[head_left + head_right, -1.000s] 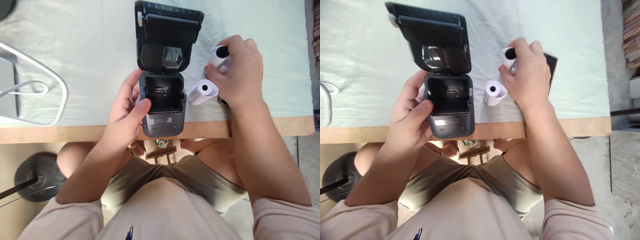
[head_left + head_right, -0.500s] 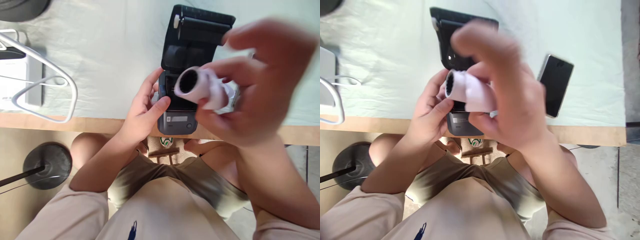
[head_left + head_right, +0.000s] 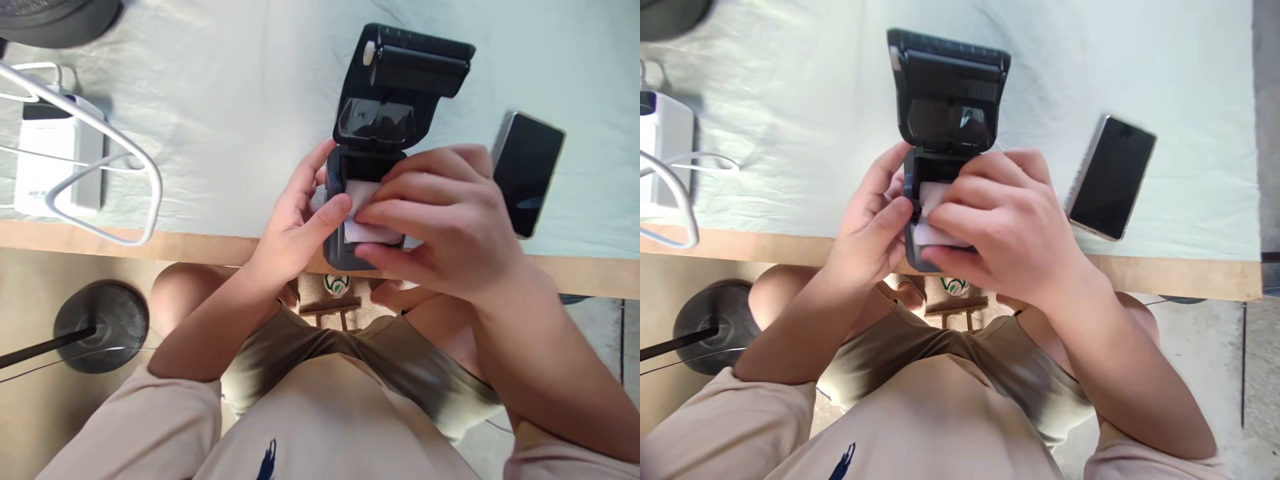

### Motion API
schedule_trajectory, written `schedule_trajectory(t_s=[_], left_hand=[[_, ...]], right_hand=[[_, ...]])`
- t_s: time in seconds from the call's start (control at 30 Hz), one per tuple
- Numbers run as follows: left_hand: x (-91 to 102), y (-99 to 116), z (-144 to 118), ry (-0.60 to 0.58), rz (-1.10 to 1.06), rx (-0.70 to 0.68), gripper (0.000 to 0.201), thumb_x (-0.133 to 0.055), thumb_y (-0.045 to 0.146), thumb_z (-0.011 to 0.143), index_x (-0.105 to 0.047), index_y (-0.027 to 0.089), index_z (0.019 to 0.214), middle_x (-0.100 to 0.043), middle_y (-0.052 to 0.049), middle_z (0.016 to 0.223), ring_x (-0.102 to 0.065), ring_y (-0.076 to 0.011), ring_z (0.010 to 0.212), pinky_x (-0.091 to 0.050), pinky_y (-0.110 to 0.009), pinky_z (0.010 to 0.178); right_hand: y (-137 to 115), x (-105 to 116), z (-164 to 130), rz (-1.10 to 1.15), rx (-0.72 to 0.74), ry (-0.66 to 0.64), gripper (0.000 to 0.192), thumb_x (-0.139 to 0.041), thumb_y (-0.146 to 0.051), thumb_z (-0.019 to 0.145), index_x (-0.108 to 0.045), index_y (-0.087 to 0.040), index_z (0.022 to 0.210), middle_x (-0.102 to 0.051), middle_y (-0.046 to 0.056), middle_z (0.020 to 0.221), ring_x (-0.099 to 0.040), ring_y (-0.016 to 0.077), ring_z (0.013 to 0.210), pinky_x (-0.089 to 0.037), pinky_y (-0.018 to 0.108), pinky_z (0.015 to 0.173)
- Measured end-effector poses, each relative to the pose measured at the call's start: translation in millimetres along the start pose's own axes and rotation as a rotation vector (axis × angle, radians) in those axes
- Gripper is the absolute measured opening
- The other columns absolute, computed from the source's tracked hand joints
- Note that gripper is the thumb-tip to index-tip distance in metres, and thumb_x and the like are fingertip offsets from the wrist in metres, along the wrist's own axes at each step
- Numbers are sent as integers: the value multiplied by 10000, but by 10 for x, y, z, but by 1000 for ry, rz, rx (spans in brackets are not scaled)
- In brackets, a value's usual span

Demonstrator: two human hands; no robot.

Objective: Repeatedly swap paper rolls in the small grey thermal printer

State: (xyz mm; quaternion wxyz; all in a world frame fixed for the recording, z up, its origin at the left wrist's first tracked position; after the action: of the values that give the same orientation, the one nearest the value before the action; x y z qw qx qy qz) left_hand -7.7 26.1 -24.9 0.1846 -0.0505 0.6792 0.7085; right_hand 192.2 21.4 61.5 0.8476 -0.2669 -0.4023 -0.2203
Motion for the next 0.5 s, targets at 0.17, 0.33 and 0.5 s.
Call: schedule_trajectory(t_s=[0.17, 0.33, 0.5], left_hand=[[0, -20, 38, -39, 85, 38, 961, -981, 472, 893, -524, 302, 1721, -755, -92, 1409, -798, -239, 1030, -680, -323, 806], [-10, -5, 21, -78, 159, -11, 1054, -964, 378, 792, -490, 315, 1732, -741, -88, 1437, -788, -241, 1032, -648, -312, 772], [-90, 102, -33, -149, 216, 11, 1083, -846, 309, 816, -362, 260, 1784, -703, -143, 1556, -777, -241, 1021, -659, -362, 835]], right_hand=[[100, 86, -26, 143, -17, 173, 209, -641, -425, 1118, -692, -257, 1005, -749, -21, 904, -738, 154, 983, -521, 390, 921], [240, 163, 46, 164, -309, 257, 387, -618, -383, 1040, -587, -240, 1398, -669, 95, 1475, -702, 256, 1434, -594, 374, 1019], [165, 189, 80, 215, -338, 189, 438, -478, -379, 1115, -528, -195, 1509, -595, 114, 1580, -733, 217, 1411, -613, 403, 1133]])
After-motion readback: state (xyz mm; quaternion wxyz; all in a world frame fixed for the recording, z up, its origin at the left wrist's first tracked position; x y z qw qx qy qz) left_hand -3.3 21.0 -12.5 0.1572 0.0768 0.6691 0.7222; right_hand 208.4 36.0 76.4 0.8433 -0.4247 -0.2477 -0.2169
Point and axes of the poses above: each hand's wrist, its own z-axis towards the middle knuckle, its own x-axis out of the back of the hand, y = z × x, the point moved 3 cm from there along z, towards the middle knuckle
